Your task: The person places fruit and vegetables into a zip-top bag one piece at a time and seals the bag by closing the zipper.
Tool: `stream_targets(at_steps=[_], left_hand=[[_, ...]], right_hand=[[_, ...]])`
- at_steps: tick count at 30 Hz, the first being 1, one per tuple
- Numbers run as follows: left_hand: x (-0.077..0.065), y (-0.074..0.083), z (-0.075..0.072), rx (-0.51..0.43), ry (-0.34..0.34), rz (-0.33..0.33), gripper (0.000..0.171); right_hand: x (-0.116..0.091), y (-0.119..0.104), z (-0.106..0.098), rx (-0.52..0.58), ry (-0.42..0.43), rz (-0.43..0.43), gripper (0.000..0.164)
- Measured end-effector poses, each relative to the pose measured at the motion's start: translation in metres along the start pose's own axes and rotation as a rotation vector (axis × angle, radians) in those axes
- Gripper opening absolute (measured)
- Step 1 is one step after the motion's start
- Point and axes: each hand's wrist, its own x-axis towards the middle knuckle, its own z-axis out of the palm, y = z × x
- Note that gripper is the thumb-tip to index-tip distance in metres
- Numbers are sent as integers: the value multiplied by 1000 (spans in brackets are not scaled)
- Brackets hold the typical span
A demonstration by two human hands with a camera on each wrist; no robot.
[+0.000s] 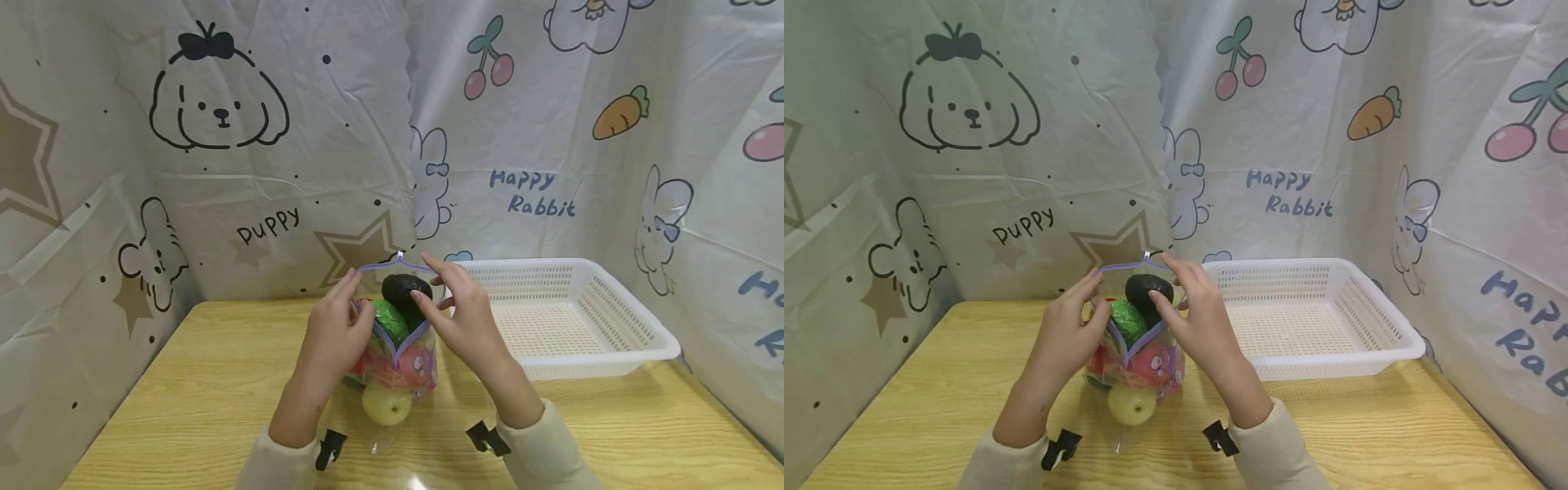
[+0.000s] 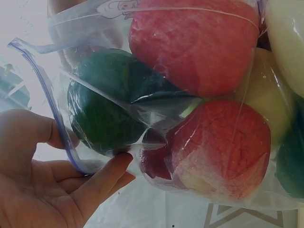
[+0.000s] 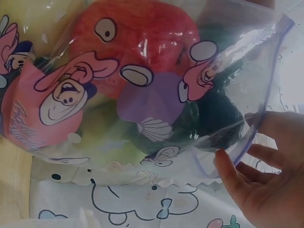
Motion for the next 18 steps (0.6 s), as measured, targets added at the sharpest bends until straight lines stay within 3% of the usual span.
stream_targets(at_steps=[6,18], left_hand=[[0,0,0,8,0,1,47],[0,0,-2,0,-17,-15,48]], right_hand=[[-1,-5,-5,-45,-44,-27,35],[-6,-29,-23,-161,-134,-62,22]])
